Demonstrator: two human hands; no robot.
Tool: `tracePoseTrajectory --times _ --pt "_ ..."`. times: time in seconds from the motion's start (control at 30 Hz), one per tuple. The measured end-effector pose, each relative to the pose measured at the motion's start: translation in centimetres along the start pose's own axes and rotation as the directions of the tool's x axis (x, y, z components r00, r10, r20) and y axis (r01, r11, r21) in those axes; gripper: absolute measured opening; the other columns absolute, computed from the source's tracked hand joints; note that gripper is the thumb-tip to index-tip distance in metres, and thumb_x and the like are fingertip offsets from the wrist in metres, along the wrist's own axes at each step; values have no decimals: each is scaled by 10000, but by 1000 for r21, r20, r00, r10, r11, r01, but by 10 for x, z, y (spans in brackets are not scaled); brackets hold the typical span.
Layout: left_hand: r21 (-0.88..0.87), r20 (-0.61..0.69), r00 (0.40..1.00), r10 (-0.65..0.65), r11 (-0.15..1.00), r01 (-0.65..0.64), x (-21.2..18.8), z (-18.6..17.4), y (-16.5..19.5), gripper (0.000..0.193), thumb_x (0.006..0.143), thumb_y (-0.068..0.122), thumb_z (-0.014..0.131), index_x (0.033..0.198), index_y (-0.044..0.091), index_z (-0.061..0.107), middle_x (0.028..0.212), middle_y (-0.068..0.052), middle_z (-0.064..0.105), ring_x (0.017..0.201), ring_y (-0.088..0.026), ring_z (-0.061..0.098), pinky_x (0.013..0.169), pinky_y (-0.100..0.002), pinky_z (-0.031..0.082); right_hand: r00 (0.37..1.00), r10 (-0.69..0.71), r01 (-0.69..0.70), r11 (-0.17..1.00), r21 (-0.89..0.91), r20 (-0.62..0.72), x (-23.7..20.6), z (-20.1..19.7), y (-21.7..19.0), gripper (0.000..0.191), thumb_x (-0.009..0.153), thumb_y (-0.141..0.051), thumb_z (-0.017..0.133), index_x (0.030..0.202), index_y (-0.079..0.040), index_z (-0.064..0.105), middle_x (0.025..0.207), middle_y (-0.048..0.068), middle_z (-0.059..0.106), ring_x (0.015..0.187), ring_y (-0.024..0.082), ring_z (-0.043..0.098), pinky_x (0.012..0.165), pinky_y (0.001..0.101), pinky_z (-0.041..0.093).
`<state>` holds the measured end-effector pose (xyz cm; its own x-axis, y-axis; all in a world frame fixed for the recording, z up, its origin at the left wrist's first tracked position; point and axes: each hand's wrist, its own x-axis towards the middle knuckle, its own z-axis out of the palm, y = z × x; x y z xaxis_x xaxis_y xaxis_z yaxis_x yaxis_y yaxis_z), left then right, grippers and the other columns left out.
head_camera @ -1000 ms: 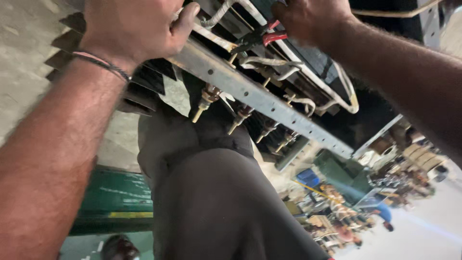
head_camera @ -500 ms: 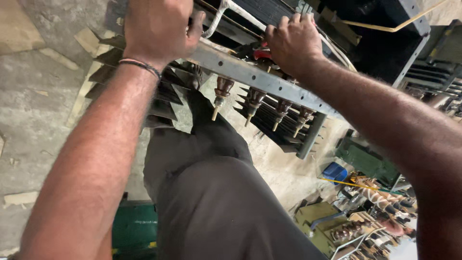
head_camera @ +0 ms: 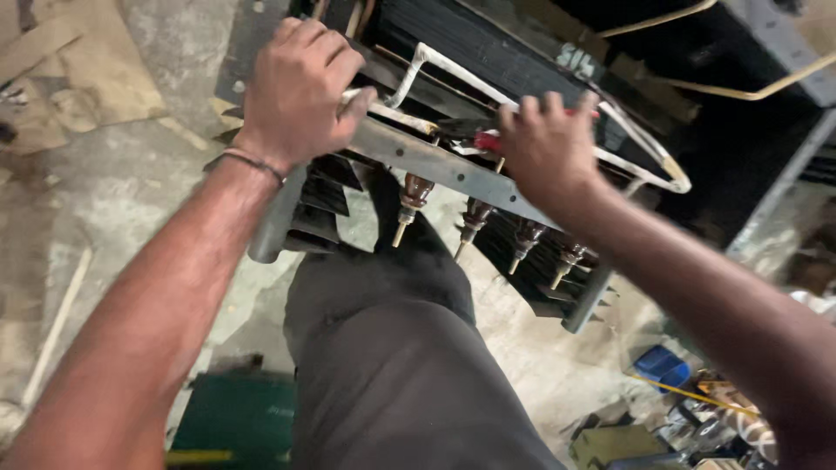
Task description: The person works on a transformer assembly inside a metal tank, bending and positioning white-insulated wire leads and hooking their ends onto terminal studs. They use red-handled pliers to grip, twist and secure the lead ends onto the studs, working along the row of terminals and pressing the leads into place by hand.
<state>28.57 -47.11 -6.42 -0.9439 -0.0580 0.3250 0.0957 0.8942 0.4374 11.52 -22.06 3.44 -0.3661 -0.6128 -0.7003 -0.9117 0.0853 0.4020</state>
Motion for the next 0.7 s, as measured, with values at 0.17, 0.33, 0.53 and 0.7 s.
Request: tracePoseTrajectory --times 0.17,0.33,0.53,0.7 --pt "-21 286 955 82 997 -80 26 8 50 904 724 690 757 1234 -50 660 1216 -175 662 1151 -334 623 1011 -447 488 950 24 -219 763 609 312 -11 51 64 421 1014 -228 608 1390 -71 503 1067 198 687 974 373 682 761 526 578" --pt "71 694 718 -54 997 6 70 37 71 1185 531 772 823 1328 -66 564 1218 -193 647 1146 -334 611 956 -447 483 980 -64 -138 462 876 188 -4 85 89 400 992 -247 614 1355 -95 542 977 217 715 878 373 704 759 531 543" --pt "46 834 549 -58 998 36 88 55 72 1194 495 705 882 1347 -64 553 1220 -184 643 1135 -320 614 963 -447 493 915 -270 -239 230 943 298 19 91 92 444 991 -292 601 1366 -77 497 975 210 724 853 337 755 781 474 590" --pt "52 863 502 -62 998 35 96 59 74 1127 469 660 893 1291 -50 592 1196 -185 640 1134 -321 616 941 -449 512 954 -272 -70 197 978 123 31 84 96 662 912 -219 723 1455 -17 403 1001 262 707 928 368 731 788 500 569"
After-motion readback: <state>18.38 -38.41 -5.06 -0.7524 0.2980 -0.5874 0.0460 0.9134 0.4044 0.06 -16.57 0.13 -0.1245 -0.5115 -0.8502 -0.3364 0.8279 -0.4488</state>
